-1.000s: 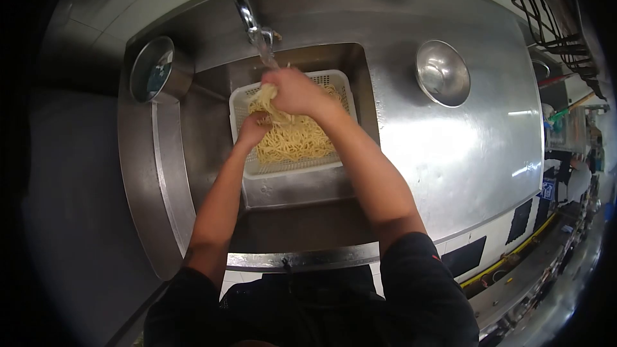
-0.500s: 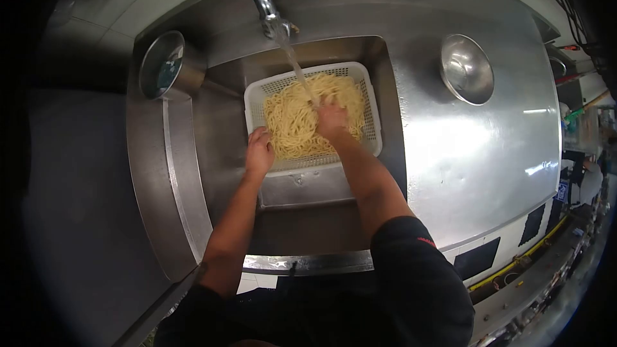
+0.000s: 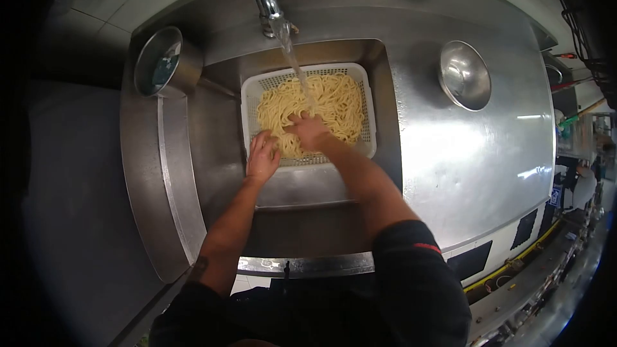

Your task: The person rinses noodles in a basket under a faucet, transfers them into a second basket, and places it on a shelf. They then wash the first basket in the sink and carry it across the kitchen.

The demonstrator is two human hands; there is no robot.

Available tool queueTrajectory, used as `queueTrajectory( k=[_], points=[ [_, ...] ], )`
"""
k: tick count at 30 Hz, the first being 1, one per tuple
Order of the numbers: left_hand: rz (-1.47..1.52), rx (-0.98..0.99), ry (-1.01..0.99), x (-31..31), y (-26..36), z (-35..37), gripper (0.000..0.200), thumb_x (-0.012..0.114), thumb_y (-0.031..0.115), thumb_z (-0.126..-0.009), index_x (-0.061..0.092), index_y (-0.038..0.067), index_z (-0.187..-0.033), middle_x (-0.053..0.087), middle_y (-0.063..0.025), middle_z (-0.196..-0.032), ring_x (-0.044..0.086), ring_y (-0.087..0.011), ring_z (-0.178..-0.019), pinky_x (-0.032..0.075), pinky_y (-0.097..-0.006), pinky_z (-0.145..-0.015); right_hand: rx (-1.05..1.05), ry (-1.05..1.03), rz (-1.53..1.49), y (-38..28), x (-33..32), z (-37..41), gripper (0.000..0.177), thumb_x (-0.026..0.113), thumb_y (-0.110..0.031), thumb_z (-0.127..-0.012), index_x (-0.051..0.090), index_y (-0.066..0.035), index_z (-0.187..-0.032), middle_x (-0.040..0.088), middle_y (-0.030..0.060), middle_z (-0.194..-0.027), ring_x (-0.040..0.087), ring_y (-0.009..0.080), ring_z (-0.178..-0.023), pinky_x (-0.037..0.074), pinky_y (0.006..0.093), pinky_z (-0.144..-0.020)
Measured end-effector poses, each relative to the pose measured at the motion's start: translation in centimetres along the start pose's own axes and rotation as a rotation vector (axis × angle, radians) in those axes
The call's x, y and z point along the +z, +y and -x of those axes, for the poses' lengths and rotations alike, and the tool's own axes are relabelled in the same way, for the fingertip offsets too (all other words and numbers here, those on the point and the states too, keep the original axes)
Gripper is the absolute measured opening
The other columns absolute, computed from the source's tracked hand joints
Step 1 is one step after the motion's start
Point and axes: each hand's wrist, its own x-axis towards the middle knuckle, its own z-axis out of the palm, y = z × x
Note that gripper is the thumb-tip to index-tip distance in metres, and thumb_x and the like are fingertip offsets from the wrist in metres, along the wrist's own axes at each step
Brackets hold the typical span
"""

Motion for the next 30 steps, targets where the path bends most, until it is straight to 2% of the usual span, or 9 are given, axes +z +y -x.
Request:
queueTrajectory(
  k=[2, 6, 8, 10, 13, 21, 24, 28, 30],
  points=[
    [-0.012, -0.010, -0.048, 0.0, -0.5, 0.5, 0.036, 0.070, 0.008, -0.079, 0.062, 0.005, -0.115, 0.050, -0.0137, -0.131, 0.047, -0.0347, -0.124, 0.041, -0.0449, -0.105, 0.003, -0.062, -0.223, 3.6, -0.3, -0.1, 0.066, 0.076, -0.024, -0.072, 0.055, -0.025, -0.135, 0.039, 0.0152, -0.146, 0.038, 0.0424, -0.133, 0.042, 0.0621, -0.099],
    [-0.006, -0.019, -0.041, 0.9, 0.5, 0.5, 0.039, 0.071, 0.008, -0.078, 0.062, 0.005, -0.116, 0.050, -0.0133, -0.132, 0.046, -0.0342, -0.125, 0.039, -0.0452, -0.105, 0.583, 0.091, -0.114, -1.2, 1.0, -0.5, 0.067, 0.076, -0.025, -0.074, 0.053, -0.024, -0.136, 0.043, 0.0106, -0.146, 0.039, 0.0368, -0.135, 0.046, 0.0601, -0.094],
    [-0.055, -0.022, -0.061, 0.7, 1.2, 0.5, 0.043, 0.070, 0.012, -0.079, 0.060, 0.005, -0.121, 0.051, -0.0117, -0.131, 0.044, -0.0322, -0.126, 0.037, -0.0451, -0.106, 0.425, 0.128, -0.079, -0.9, 1.9, -0.2, 0.056, 0.073, -0.016, -0.075, 0.060, -0.020, -0.129, 0.056, 0.0150, -0.132, 0.051, 0.0314, -0.126, 0.050, 0.0522, -0.090],
    [-0.053, -0.034, -0.045, 0.6, 1.3, 1.2, 0.046, 0.070, 0.011, -0.079, 0.058, 0.005, -0.123, 0.050, -0.0129, -0.131, 0.045, -0.0331, -0.126, 0.037, -0.0462, -0.106, 0.041, 0.026, -0.523, 1.7, 4.0, -2.1, 0.043, 0.067, -0.010, -0.076, 0.066, -0.015, -0.118, 0.063, 0.0191, -0.117, 0.061, 0.0347, -0.112, 0.052, 0.0463, -0.089],
    [0.074, -0.105, 0.085, 1.1, 1.7, 1.2, 0.049, 0.071, 0.010, -0.079, 0.056, 0.004, -0.125, 0.050, -0.0157, -0.131, 0.047, -0.0350, -0.124, 0.038, -0.0471, -0.104, 0.234, 0.196, -0.821, 2.3, -2.6, -1.5, 0.036, 0.064, -0.001, -0.066, 0.071, -0.010, -0.100, 0.069, 0.0169, -0.092, 0.067, 0.0341, -0.095, 0.053, 0.0384, -0.085],
    [0.464, -0.290, 0.199, 0.7, 1.9, -4.9, 0.044, 0.071, 0.011, -0.083, 0.057, -0.001, -0.123, 0.054, -0.0205, -0.127, 0.052, -0.0357, -0.120, 0.042, -0.0400, -0.101, -0.141, 0.276, -0.533, 3.3, -18.8, 1.8, 0.035, 0.068, -0.004, -0.066, 0.069, -0.004, -0.100, 0.069, 0.0150, -0.100, 0.067, 0.0309, -0.090, 0.053, 0.0353, -0.080],
    [0.510, -0.357, 0.100, 0.9, -0.3, -6.8, 0.037, 0.069, 0.013, -0.086, 0.061, -0.003, -0.119, 0.060, -0.0216, -0.120, 0.057, -0.0351, -0.113, 0.044, -0.0388, -0.098, -0.122, 0.141, -0.772, 1.4, -25.3, 6.5, 0.031, 0.068, -0.003, -0.067, 0.069, -0.002, -0.098, 0.069, 0.0137, -0.099, 0.067, 0.0266, -0.089, 0.052, 0.0320, -0.082],
    [0.579, -0.496, 0.051, 2.3, -3.3, -7.7, 0.039, 0.066, 0.016, -0.089, 0.062, -0.004, -0.122, 0.063, -0.0226, -0.118, 0.060, -0.0358, -0.112, 0.046, -0.0387, -0.096, -0.246, 0.240, -0.962, 0.7, -25.8, 8.4, 0.034, 0.072, -0.005, -0.071, 0.068, -0.002, -0.105, 0.068, 0.0127, -0.099, 0.067, 0.0230, -0.090, 0.052, 0.0299, -0.084],
    [0.582, -0.496, 0.087, 3.0, -3.7, -8.5, 0.042, 0.067, 0.016, -0.088, 0.061, -0.003, -0.125, 0.062, -0.0220, -0.123, 0.059, -0.0357, -0.115, 0.046, -0.0384, -0.097, -0.281, 0.353, -1.210, 0.9, -20.7, 6.1, 0.035, 0.072, -0.014, -0.074, 0.068, -0.004, -0.108, 0.070, 0.0167, -0.101, 0.068, 0.0314, -0.096, 0.052, 0.0381, -0.086]
  ],
)
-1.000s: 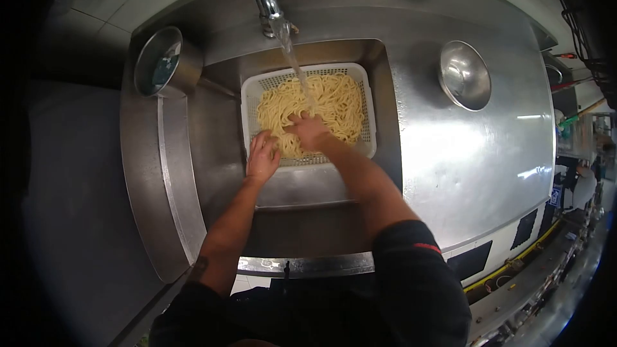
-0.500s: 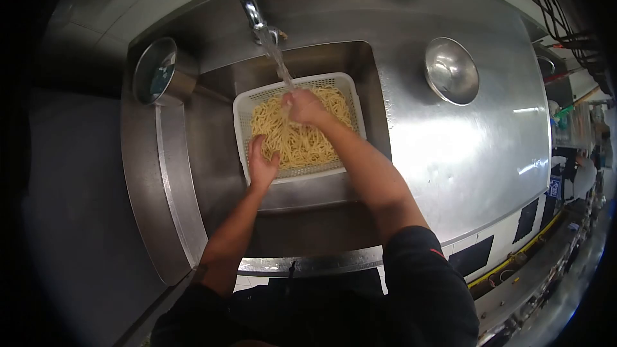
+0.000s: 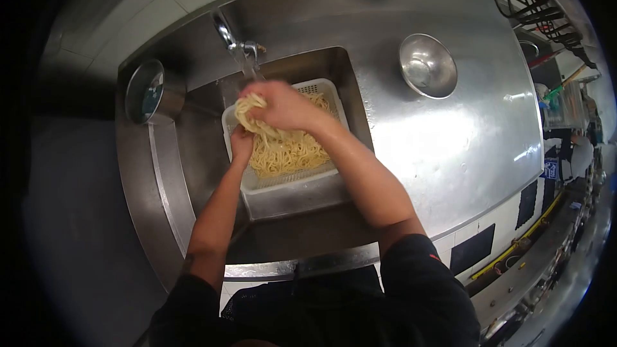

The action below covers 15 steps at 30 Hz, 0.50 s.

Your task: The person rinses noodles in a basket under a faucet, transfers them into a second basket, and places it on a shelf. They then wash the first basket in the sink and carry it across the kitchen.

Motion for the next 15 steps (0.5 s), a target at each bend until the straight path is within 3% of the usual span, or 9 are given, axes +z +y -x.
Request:
queueTrajectory(
  k=[3, 5, 6, 8, 9, 11, 12, 14, 15],
  points=[
    [-0.143, -0.065, 0.042, 0.4, 2.2, 0.6, 0.045, 0.069, 0.017, -0.087, 0.060, -0.002, -0.126, 0.060, -0.0233, -0.126, 0.059, -0.0353, -0.115, 0.047, -0.0378, -0.097, 0.318, -0.116, 0.772, 8.3, 0.7, 1.9, 0.049, 0.074, -0.025, -0.078, 0.063, -0.009, -0.123, 0.066, 0.0172, -0.115, 0.063, 0.0328, -0.111, 0.050, 0.0416, -0.094],
    [-0.174, -0.049, -0.014, 0.5, -0.8, -0.3, 0.056, 0.070, 0.024, -0.085, 0.055, 0.001, -0.134, 0.053, -0.0237, -0.134, 0.055, -0.0371, -0.121, 0.045, -0.0407, -0.100, 0.591, -0.112, 0.683, 15.3, -1.0, 2.3, 0.066, 0.074, -0.036, -0.078, 0.055, -0.010, -0.135, 0.062, 0.0205, -0.125, 0.059, 0.0337, -0.119, 0.047, 0.0449, -0.099],
    [-0.200, -0.030, -0.073, 0.8, -2.0, -0.7, 0.067, 0.072, 0.031, -0.084, 0.049, 0.004, -0.141, 0.046, -0.0241, -0.143, 0.050, -0.0388, -0.126, 0.043, -0.0436, -0.103, 0.595, -0.112, 0.684, 18.8, -0.7, 2.8, 0.066, 0.074, -0.036, -0.078, 0.055, -0.010, -0.135, 0.062, 0.0205, -0.125, 0.059, 0.0337, -0.119, 0.047, 0.0449, -0.099],
    [-0.407, -0.120, -0.079, 2.4, -0.7, -0.2, 0.082, 0.073, 0.040, -0.081, 0.039, 0.008, -0.147, 0.036, -0.0229, -0.150, 0.041, -0.0412, -0.133, 0.039, -0.0471, -0.106, 0.509, 0.472, 0.418, 23.9, -0.1, 3.6, 0.074, 0.077, -0.044, -0.078, 0.051, -0.007, -0.137, 0.059, 0.0234, -0.129, 0.060, 0.0321, -0.118, 0.047, 0.0413, -0.098],
    [-0.620, -0.212, -0.079, 3.3, 0.6, 0.2, 0.096, 0.074, 0.050, -0.077, 0.030, 0.012, -0.154, 0.027, -0.0217, -0.157, 0.032, -0.0437, -0.140, 0.035, -0.0507, -0.109, 0.505, 0.469, 0.423, 23.9, 1.1, 3.7, 0.074, 0.077, -0.044, -0.078, 0.051, -0.007, -0.137, 0.059, 0.0234, -0.129, 0.060, 0.0321, -0.118, 0.047, 0.0413, -0.098],
    [-0.589, -0.276, -0.119, 5.1, 3.3, 0.9, 0.106, 0.073, 0.058, -0.074, 0.022, 0.014, -0.156, 0.019, -0.0197, -0.160, 0.024, -0.0453, -0.143, 0.032, -0.0532, -0.111, 0.530, 0.661, 1.136, 23.4, 5.2, 2.9, 0.078, 0.080, -0.037, -0.076, 0.049, -0.002, -0.139, 0.059, 0.0264, -0.127, 0.064, 0.0332, -0.110, 0.049, 0.0404, -0.095],
    [-0.557, -0.340, -0.165, 5.9, 4.8, 1.4, 0.115, 0.072, 0.066, -0.071, 0.014, 0.017, -0.158, 0.012, -0.0176, -0.162, 0.016, -0.0469, -0.146, 0.028, -0.0557, -0.113, 0.534, 0.660, 1.133, 23.4, 5.7, 2.2, 0.078, 0.080, -0.037, -0.076, 0.049, -0.002, -0.139, 0.059, 0.0264, -0.127, 0.064, 0.0332, -0.110, 0.049, 0.0404, -0.095],
    [-0.533, -0.372, -0.219, 7.1, 4.2, 1.5, 0.119, 0.079, 0.058, -0.068, 0.014, 0.016, -0.158, 0.011, -0.0192, -0.162, 0.018, -0.0454, -0.146, 0.030, -0.0507, -0.114, 0.637, 0.479, 0.728, 23.0, 5.8, 1.3, 0.077, 0.085, -0.029, -0.072, 0.054, -0.001, -0.136, 0.063, 0.0251, -0.120, 0.066, 0.0321, -0.102, 0.051, 0.0382, -0.090],
    [-0.272, -0.257, -0.181, 8.8, 0.2, 0.2, 0.098, 0.075, 0.034, -0.076, 0.021, 0.016, -0.156, 0.028, -0.0176, -0.152, 0.033, -0.0370, -0.137, 0.038, -0.0467, -0.108, 0.638, 0.482, 0.737, 22.5, 5.4, 1.3, 0.077, 0.085, -0.029, -0.072, 0.054, -0.001, -0.136, 0.063, 0.0251, -0.120, 0.066, 0.0321, -0.102, 0.051, 0.0382, -0.090]
  ],
)
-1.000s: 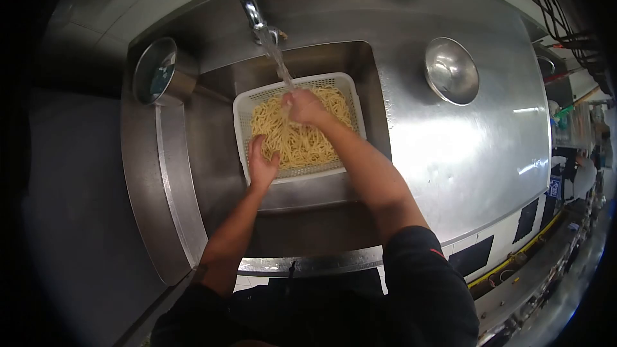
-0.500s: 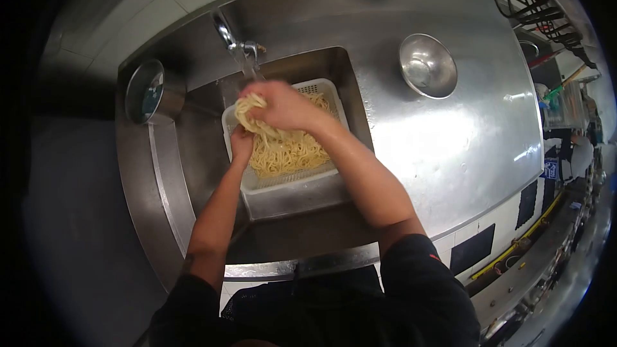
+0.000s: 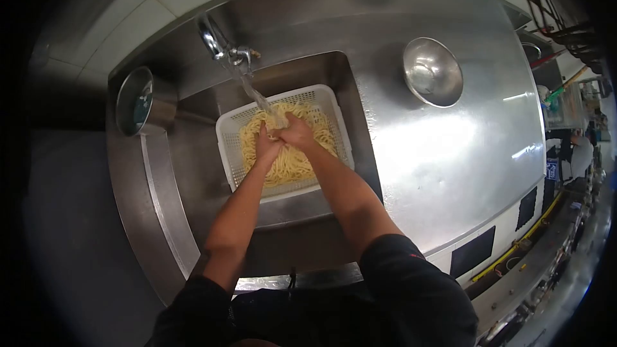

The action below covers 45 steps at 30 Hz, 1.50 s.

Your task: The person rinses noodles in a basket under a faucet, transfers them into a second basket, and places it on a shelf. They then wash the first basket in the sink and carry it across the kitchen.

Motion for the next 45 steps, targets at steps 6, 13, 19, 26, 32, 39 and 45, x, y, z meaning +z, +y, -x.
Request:
queueTrajectory(
  k=[6, 13, 19, 26, 32, 39, 45],
  points=[
    [0.747, 0.102, -0.303, -4.9, 5.3, 5.4, 0.065, 0.063, -0.007, -0.082, 0.041, 0.009, -0.142, 0.059, -0.0091, -0.124, 0.061, -0.0183, -0.112, 0.053, -0.0317, -0.087, 0.061, -0.553, -0.629, -3.0, -5.5, 2.2, 0.063, 0.087, -0.023, -0.068, 0.065, 0.000, -0.122, 0.069, 0.0219, -0.108, 0.066, 0.0262, -0.105, 0.050, 0.0346, -0.091],
    [1.015, -0.073, -0.379, -9.6, 6.0, 8.6, 0.044, 0.065, 0.003, -0.088, 0.054, 0.005, -0.130, 0.065, -0.0082, -0.112, 0.064, -0.0190, -0.105, 0.054, -0.0332, -0.084, -0.327, -0.308, -0.519, -6.6, -12.5, 3.8, 0.053, 0.083, -0.020, -0.074, 0.066, -0.002, -0.120, 0.071, 0.0132, -0.097, 0.067, 0.0215, -0.090, 0.052, 0.0329, -0.080],
    [0.366, -0.001, -0.221, -9.0, 1.2, 5.1, 0.046, 0.063, 0.018, -0.095, 0.051, -0.001, -0.135, 0.062, -0.0149, -0.123, 0.063, -0.0242, -0.108, 0.053, -0.0353, -0.089, -0.259, -0.333, -0.430, 1.0, -6.8, 2.7, 0.039, 0.073, -0.024, -0.083, 0.068, -0.002, -0.115, 0.068, 0.0201, -0.112, 0.067, 0.0303, -0.104, 0.052, 0.0402, -0.088],
    [-0.076, 0.289, 0.171, -3.6, -5.8, -1.3, 0.083, 0.075, 0.032, -0.085, 0.032, 0.007, -0.152, 0.055, -0.0207, -0.136, 0.061, -0.0291, -0.113, 0.051, -0.0340, -0.092, -0.008, 0.366, 0.205, 4.0, 3.5, -1.6, 0.069, 0.074, -0.044, -0.080, 0.056, -0.008, -0.136, 0.064, 0.0240, -0.120, 0.061, 0.0343, -0.115, 0.049, 0.0429, -0.097],
    [0.247, 0.160, -0.071, -0.6, -1.3, -1.6, 0.098, 0.091, 0.010, -0.058, 0.040, 0.003, -0.142, 0.062, -0.0124, -0.121, 0.062, -0.0249, -0.112, 0.052, -0.0338, -0.091, -0.042, -0.472, -0.028, -3.7, -0.5, -2.1, 0.067, 0.076, -0.041, -0.070, 0.063, -0.006, -0.126, 0.063, 0.0218, -0.124, 0.061, 0.0328, -0.117, 0.051, 0.0379, -0.096],
    [0.602, 0.067, -0.316, -6.9, 4.8, 5.4, 0.066, 0.077, -0.009, -0.067, 0.054, 0.002, -0.128, 0.065, -0.0067, -0.113, 0.065, -0.0191, -0.101, 0.054, -0.0339, -0.086, -0.181, -0.534, -0.293, -4.5, -7.8, 2.3, 0.053, 0.075, -0.020, -0.063, 0.068, -0.004, -0.113, 0.065, 0.0217, -0.114, 0.065, 0.0308, -0.104, 0.050, 0.0377, -0.087],
    [0.171, 0.231, -0.625, -10.6, 7.3, 5.7, 0.044, 0.073, -0.002, -0.069, 0.066, 0.002, -0.112, 0.066, -0.0106, -0.115, 0.065, -0.0230, -0.106, 0.052, -0.0334, -0.088, -0.443, -0.128, -0.519, -0.3, -8.2, 8.9, 0.034, 0.073, -0.009, -0.066, 0.069, -0.006, -0.100, 0.062, 0.0194, -0.103, 0.061, 0.0404, -0.099, 0.049, 0.0436, -0.088]
  ],
)
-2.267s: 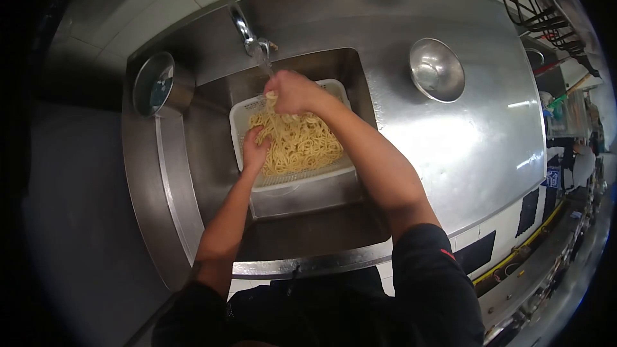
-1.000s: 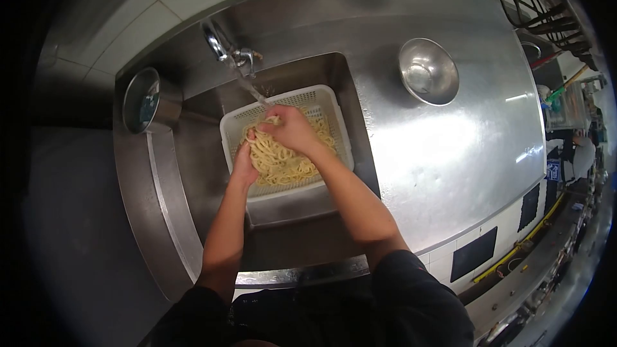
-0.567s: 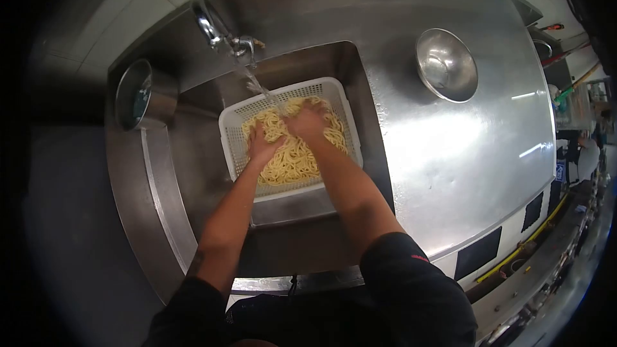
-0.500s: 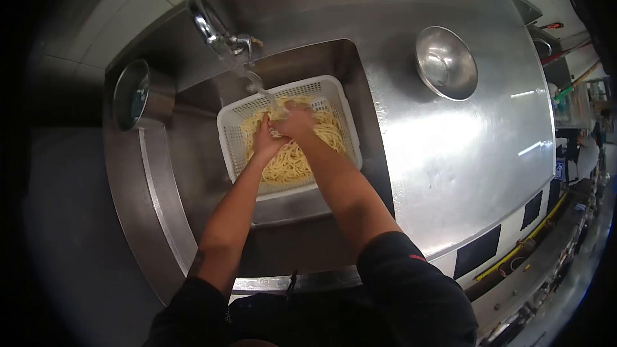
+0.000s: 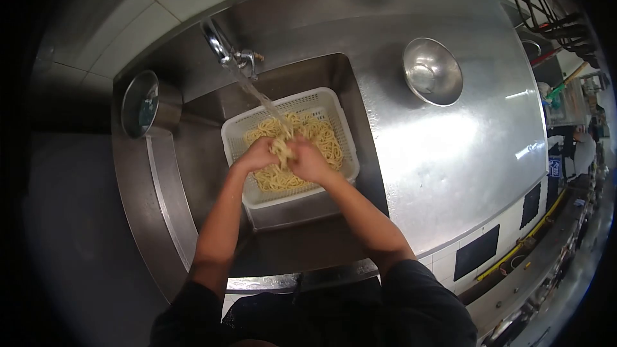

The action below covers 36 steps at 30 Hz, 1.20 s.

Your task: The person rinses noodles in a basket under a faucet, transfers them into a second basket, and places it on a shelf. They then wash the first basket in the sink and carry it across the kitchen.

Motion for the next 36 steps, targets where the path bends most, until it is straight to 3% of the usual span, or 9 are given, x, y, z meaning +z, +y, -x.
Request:
queueTrajectory(
  k=[2, 3, 6, 8, 13, 22, 27, 29, 36],
  points=[
    [-0.885, 0.091, -0.147, -0.8, 0.6, -1.3, 0.041, 0.070, 0.003, -0.072, 0.068, 0.005, -0.113, 0.069, -0.0159, -0.111, 0.066, -0.0326, -0.104, 0.051, -0.0363, -0.092, -0.144, -0.104, 0.501, 0.8, 0.3, 3.3, 0.032, 0.072, -0.005, -0.072, 0.064, -0.003, -0.103, 0.062, 0.0119, -0.100, 0.062, 0.0295, -0.098, 0.049, 0.0398, -0.081],
    [-0.884, 0.091, -0.149, -1.2, 0.5, -2.5, 0.041, 0.070, 0.003, -0.072, 0.068, 0.005, -0.113, 0.069, -0.0159, -0.111, 0.066, -0.0326, -0.104, 0.051, -0.0363, -0.092, -0.143, -0.105, 0.501, 1.4, 1.1, 4.4, 0.032, 0.072, -0.005, -0.072, 0.064, -0.003, -0.103, 0.062, 0.0119, -0.100, 0.062, 0.0295, -0.098, 0.049, 0.0398, -0.081],
    [-0.673, 0.302, 0.094, -1.4, 1.7, -5.9, 0.040, 0.067, 0.008, -0.072, 0.069, 0.005, -0.111, 0.070, -0.0189, -0.102, 0.067, -0.0369, -0.098, 0.052, -0.0459, -0.085, 0.177, 0.213, -0.188, 2.7, 3.1, 8.2, 0.028, 0.071, -0.008, -0.077, 0.060, -0.004, -0.102, 0.060, 0.0134, -0.094, 0.063, 0.0328, -0.093, 0.053, 0.0418, -0.079],
    [-0.675, 0.332, 0.400, -1.0, 3.7, -7.2, 0.032, 0.063, 0.016, -0.080, 0.068, 0.006, -0.110, 0.069, -0.0166, -0.107, 0.065, -0.0352, -0.102, 0.049, -0.0477, -0.088, 0.753, 0.528, -0.752, 2.6, 4.3, 11.1, 0.024, 0.069, -0.011, -0.085, 0.056, -0.006, -0.106, 0.055, 0.0076, -0.085, 0.061, 0.0253, -0.085, 0.054, 0.0386, -0.072],
    [-0.959, 0.181, 0.623, -2.1, 0.3, -7.6, 0.027, 0.057, 0.028, -0.091, 0.067, 0.007, -0.105, 0.067, -0.0155, -0.109, 0.062, -0.0345, -0.105, 0.048, -0.0459, -0.089, 1.343, 0.303, -1.175, 1.7, 5.3, 12.8, 0.039, 0.067, -0.014, -0.089, 0.047, -0.008, -0.121, 0.055, 0.0065, -0.086, 0.060, 0.0231, -0.072, 0.052, 0.0339, -0.060],
    [-0.712, -0.282, 0.775, -3.7, -9.3, 2.5, 0.031, 0.046, 0.031, -0.100, 0.061, 0.004, -0.103, 0.068, -0.0229, -0.101, 0.063, -0.0437, -0.097, 0.048, -0.0525, -0.083, 0.673, 0.461, -0.250, 7.0, 4.1, 9.1, 0.040, 0.054, -0.001, -0.079, 0.056, 0.001, -0.119, 0.064, 0.0191, -0.102, 0.064, 0.0317, -0.096, 0.052, 0.0445, -0.084],
    [-0.351, -0.424, 0.917, 2.8, -15.7, 7.9, 0.034, 0.046, 0.031, -0.100, 0.059, 0.000, -0.105, 0.068, -0.0257, -0.094, 0.067, -0.0421, -0.085, 0.053, -0.0502, -0.076, 0.522, 0.281, 0.256, 7.1, 1.0, -1.4, 0.053, 0.062, -0.008, -0.076, 0.060, -0.009, -0.129, 0.060, 0.0210, -0.118, 0.056, 0.0386, -0.114, 0.046, 0.0453, -0.098],
    [0.528, -0.477, 0.810, 7.2, -17.5, 9.4, 0.033, 0.046, 0.031, -0.100, 0.057, 0.001, -0.110, 0.067, -0.0197, -0.092, 0.068, -0.0315, -0.077, 0.059, -0.0417, -0.068, 0.413, 0.212, 0.375, 6.5, 1.0, -5.7, 0.050, 0.062, -0.009, -0.074, 0.065, -0.011, -0.124, 0.062, 0.0206, -0.118, 0.057, 0.0390, -0.112, 0.046, 0.0452, -0.099],
    [1.313, -0.625, 0.419, 16.7, -14.4, 8.5, 0.040, 0.046, 0.035, -0.101, 0.055, -0.003, -0.110, 0.066, -0.0202, -0.104, 0.067, -0.0349, -0.096, 0.058, -0.0432, -0.084, 0.115, -0.172, 0.395, 4.8, 5.6, -13.2, 0.042, 0.062, -0.006, -0.074, 0.070, -0.010, -0.115, 0.063, 0.0178, -0.120, 0.056, 0.0377, -0.116, 0.045, 0.0426, -0.103]
  ],
)
